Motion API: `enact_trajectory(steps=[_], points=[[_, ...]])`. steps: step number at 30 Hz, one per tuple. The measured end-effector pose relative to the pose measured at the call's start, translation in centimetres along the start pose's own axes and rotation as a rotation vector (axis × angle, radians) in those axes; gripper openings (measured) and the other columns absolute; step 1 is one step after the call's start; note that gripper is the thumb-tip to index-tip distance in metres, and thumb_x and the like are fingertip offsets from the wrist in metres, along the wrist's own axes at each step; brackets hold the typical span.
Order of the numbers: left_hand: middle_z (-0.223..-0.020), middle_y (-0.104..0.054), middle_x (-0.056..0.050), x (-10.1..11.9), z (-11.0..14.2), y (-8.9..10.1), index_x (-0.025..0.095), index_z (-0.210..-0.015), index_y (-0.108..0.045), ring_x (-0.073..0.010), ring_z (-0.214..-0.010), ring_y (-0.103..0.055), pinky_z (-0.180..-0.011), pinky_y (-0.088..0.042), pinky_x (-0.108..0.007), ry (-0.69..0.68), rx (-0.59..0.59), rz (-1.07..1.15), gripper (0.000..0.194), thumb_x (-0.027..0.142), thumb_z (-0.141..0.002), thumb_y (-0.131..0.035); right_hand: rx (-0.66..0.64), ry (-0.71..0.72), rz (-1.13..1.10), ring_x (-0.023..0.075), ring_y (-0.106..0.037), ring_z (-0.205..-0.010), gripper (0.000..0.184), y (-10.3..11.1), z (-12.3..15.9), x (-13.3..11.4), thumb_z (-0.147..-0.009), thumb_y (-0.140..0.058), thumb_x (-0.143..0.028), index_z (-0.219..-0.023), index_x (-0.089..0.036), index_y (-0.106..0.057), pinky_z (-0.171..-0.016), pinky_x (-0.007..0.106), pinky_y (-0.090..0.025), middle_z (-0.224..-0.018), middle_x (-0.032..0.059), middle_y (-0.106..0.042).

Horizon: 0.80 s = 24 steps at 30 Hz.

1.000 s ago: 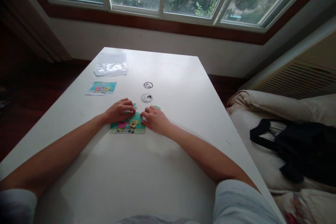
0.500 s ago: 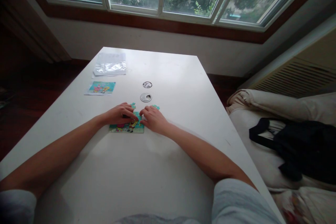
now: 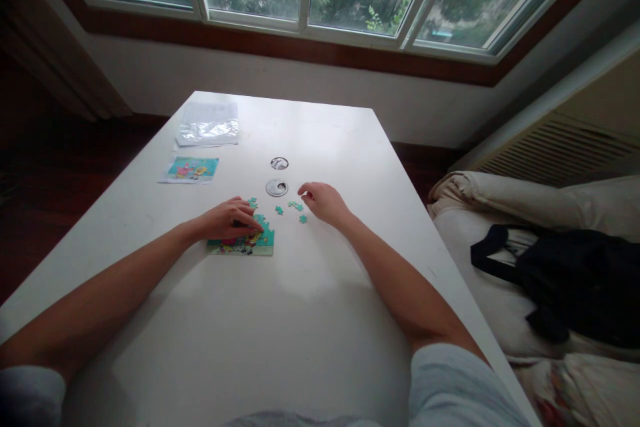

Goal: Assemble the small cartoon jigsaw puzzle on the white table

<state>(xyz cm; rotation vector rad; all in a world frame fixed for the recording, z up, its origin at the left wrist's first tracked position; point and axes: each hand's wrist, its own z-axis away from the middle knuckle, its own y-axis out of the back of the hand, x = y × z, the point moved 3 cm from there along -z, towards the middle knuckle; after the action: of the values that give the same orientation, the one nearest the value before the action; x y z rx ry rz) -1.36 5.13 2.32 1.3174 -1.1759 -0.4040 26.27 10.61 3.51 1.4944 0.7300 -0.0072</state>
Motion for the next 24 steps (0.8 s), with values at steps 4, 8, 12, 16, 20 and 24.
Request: enact_trajectory(steps=[4, 8, 12, 16, 20, 24], points=[[-0.078, -0.068, -0.003, 0.0, 0.0, 0.1, 0.032, -0.105, -0.081, -0.0158, -0.081, -0.062, -0.087, -0.04, -0.03, 0.001, 0.0, 0.003, 0.026, 0.043, -0.101, -0.057, -0.127, -0.039, 0.071, 0.0128, -0.058, -0.072, 0.015, 0.3, 0.1, 0.5, -0.091, -0.064, -0.022, -0.101, -0.023, -0.075, -0.066, 0.024, -0.034, -0.086, 0.0011, -0.071], [-0.078, -0.069, -0.002, -0.1, 0.0, 0.1, 0.033, -0.104, -0.08, -0.0149, -0.08, -0.063, -0.086, -0.04, -0.03, 0.001, 0.005, 0.012, 0.024, 0.042, -0.101, -0.059, -0.199, -0.052, 0.127, 0.0126, -0.057, -0.07, 0.009, 0.1, 0.4, 0.0, -0.089, -0.069, -0.031, -0.089, -0.022, -0.072, -0.062, 0.024, -0.031, -0.084, 0.001, -0.071], [-0.078, -0.068, -0.002, -0.2, 0.0, 0.1, 0.033, -0.108, -0.08, -0.0151, -0.081, -0.063, -0.086, -0.04, -0.03, 0.008, 0.009, 0.008, 0.023, 0.041, -0.101, -0.059, -0.256, -0.049, 0.169, 0.0123, -0.056, -0.068, 0.011, 0.4, 0.7, -0.2, -0.087, -0.071, -0.033, -0.086, -0.022, -0.07, -0.06, 0.025, -0.029, -0.083, 0.0006, -0.071], [-0.079, -0.067, -0.002, -0.2, 0.0, 0.1, 0.033, -0.111, -0.079, -0.0149, -0.081, -0.063, -0.086, -0.039, -0.029, -0.008, -0.002, -0.007, 0.023, 0.039, -0.1, -0.06, -0.344, -0.055, 0.205, 0.0123, -0.055, -0.066, 0.012, 1.1, 0.9, 0.1, -0.084, -0.074, -0.032, -0.085, -0.022, -0.07, -0.059, 0.025, -0.028, -0.083, 0.0012, -0.071], [-0.081, -0.067, -0.002, -0.1, 0.0, 0.1, 0.034, -0.11, -0.079, -0.0146, -0.082, -0.062, -0.087, -0.037, -0.029, -0.018, -0.007, -0.01, 0.022, 0.039, -0.1, -0.061, -0.329, -0.069, 0.198, 0.0125, -0.057, -0.069, 0.018, 1.3, 0.9, 0.1, -0.086, -0.074, -0.039, -0.088, -0.022, -0.07, -0.06, 0.025, -0.028, -0.086, 0.0012, -0.072], [-0.081, -0.067, -0.002, -0.1, 0.0, 0.1, 0.034, -0.11, -0.079, -0.0148, -0.083, -0.061, -0.086, -0.036, -0.028, -0.003, -0.018, 0.007, 0.022, 0.039, -0.1, -0.061, -0.204, -0.091, 0.219, 0.0131, -0.059, -0.075, 0.019, 0.5, 0.7, -0.4, -0.093, -0.066, -0.041, -0.098, -0.023, -0.07, -0.063, 0.024, -0.03, -0.091, 0.0012, -0.072]])
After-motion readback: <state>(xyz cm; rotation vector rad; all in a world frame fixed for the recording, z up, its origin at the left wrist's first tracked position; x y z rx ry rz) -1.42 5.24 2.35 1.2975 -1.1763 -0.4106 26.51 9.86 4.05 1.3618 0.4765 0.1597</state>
